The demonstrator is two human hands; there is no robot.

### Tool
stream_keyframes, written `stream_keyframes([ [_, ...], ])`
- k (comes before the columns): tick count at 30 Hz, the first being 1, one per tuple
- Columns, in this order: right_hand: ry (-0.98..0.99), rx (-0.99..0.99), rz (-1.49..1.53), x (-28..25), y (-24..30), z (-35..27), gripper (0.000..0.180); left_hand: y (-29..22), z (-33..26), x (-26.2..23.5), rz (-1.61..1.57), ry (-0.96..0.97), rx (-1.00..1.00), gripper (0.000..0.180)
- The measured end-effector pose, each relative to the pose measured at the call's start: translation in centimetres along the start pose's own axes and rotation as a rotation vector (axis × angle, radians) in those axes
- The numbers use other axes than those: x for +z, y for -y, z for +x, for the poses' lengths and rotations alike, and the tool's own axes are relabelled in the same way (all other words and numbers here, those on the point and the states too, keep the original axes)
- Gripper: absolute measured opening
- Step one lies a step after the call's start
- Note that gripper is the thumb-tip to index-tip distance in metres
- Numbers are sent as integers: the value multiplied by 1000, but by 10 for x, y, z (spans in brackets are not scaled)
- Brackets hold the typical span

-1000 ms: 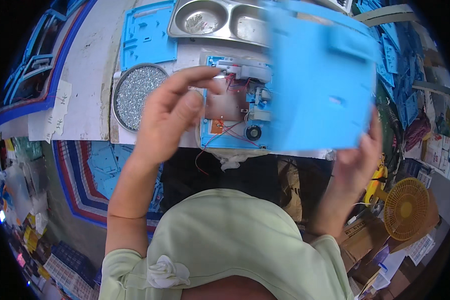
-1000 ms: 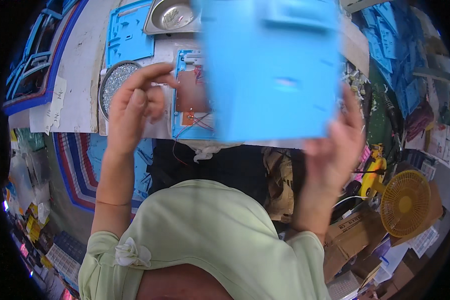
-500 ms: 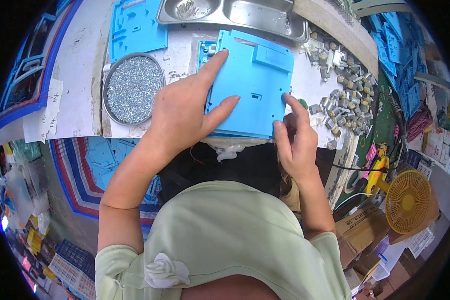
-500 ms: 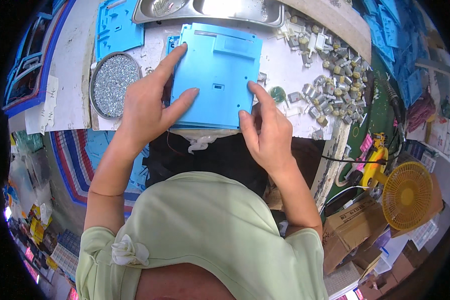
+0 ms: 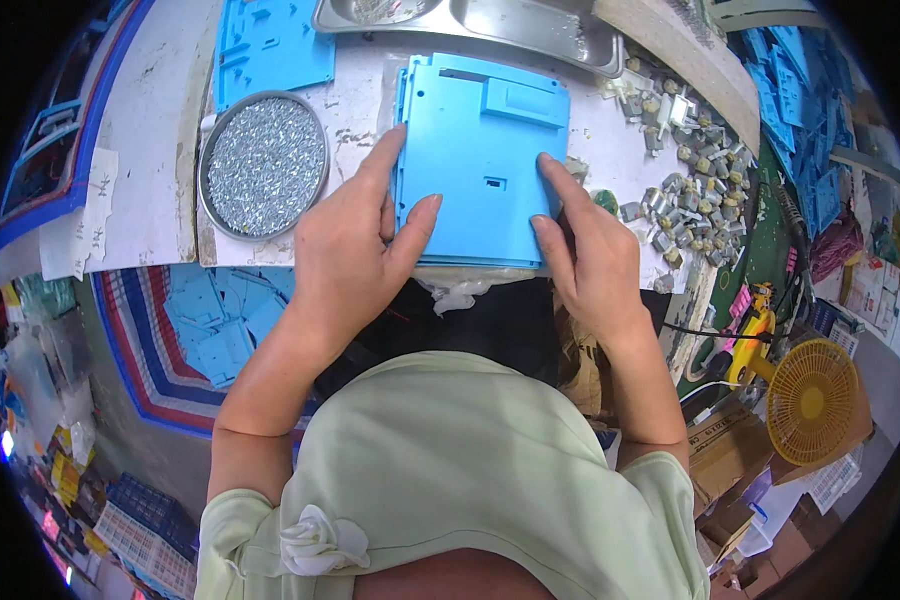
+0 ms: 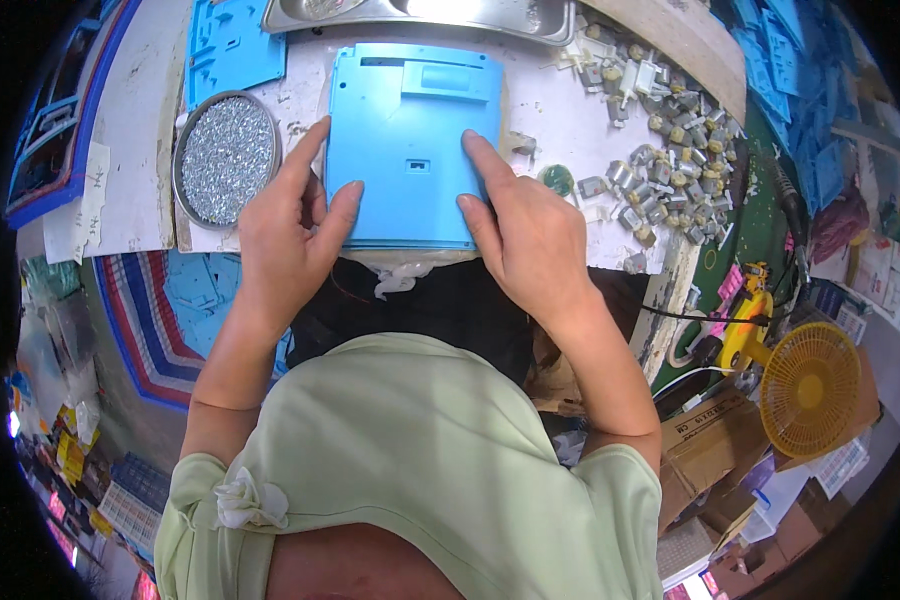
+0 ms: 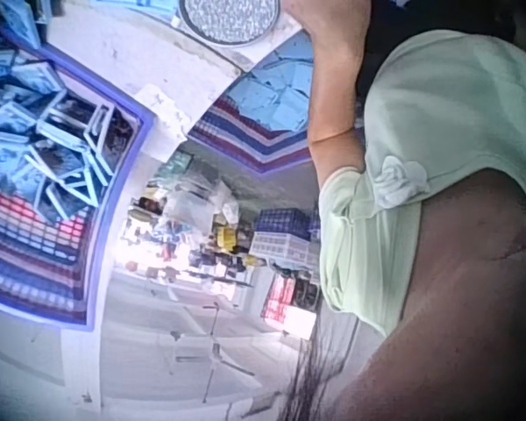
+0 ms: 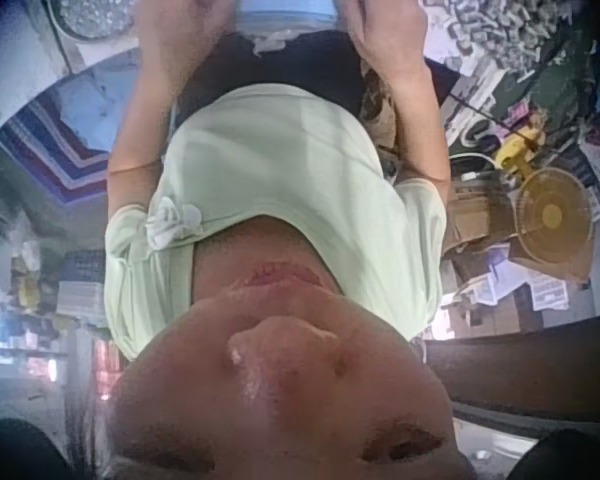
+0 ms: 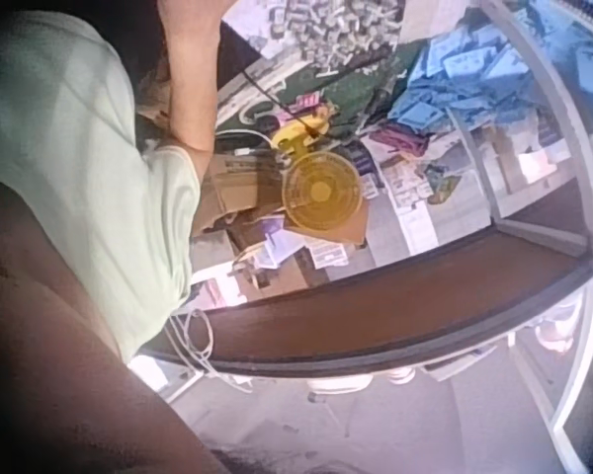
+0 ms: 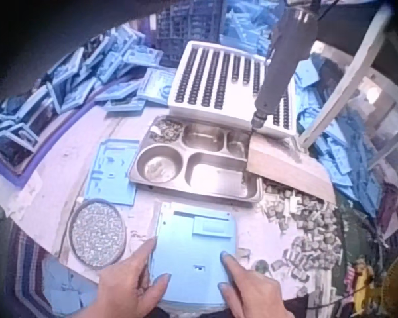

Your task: Soldering and assembling components into a blue plastic device housing.

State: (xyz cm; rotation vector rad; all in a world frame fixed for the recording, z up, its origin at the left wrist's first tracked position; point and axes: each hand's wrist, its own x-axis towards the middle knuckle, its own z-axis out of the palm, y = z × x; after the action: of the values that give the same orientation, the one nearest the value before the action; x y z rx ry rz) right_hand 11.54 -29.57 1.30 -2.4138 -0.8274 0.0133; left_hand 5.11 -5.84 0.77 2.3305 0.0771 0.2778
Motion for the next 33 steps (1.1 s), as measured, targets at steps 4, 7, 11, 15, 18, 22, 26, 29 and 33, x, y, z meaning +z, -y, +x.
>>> stream_keyframes([
  [4,76,-93,71,-6,-13,1,56,5,-14,3,-125,-5,-16,54],
  [7,64,-133,230,-2,-20,1,58,7,-24,3,-259,9,-82,52],
  [11,125,-166,91,-3,-15,5,57,14,-34,6,-505,11,-208,51],
  [15,268,-68,-40,-12,-3,12,57,9,-39,-3,-449,92,-286,53],
  [18,340,9,-213,-11,5,6,58,19,-39,-3,-387,131,-281,54],
  [22,354,-10,-370,-20,11,14,56,26,-25,-29,-392,200,-265,48],
  [26,386,-113,-368,-36,13,27,55,63,6,-65,16,-87,-33,30],
  [29,438,-187,-328,-50,21,51,47,92,10,-78,358,-75,51,17],
  [33,444,-304,-322,-56,26,74,39,98,0,-73,381,-59,6,9],
])
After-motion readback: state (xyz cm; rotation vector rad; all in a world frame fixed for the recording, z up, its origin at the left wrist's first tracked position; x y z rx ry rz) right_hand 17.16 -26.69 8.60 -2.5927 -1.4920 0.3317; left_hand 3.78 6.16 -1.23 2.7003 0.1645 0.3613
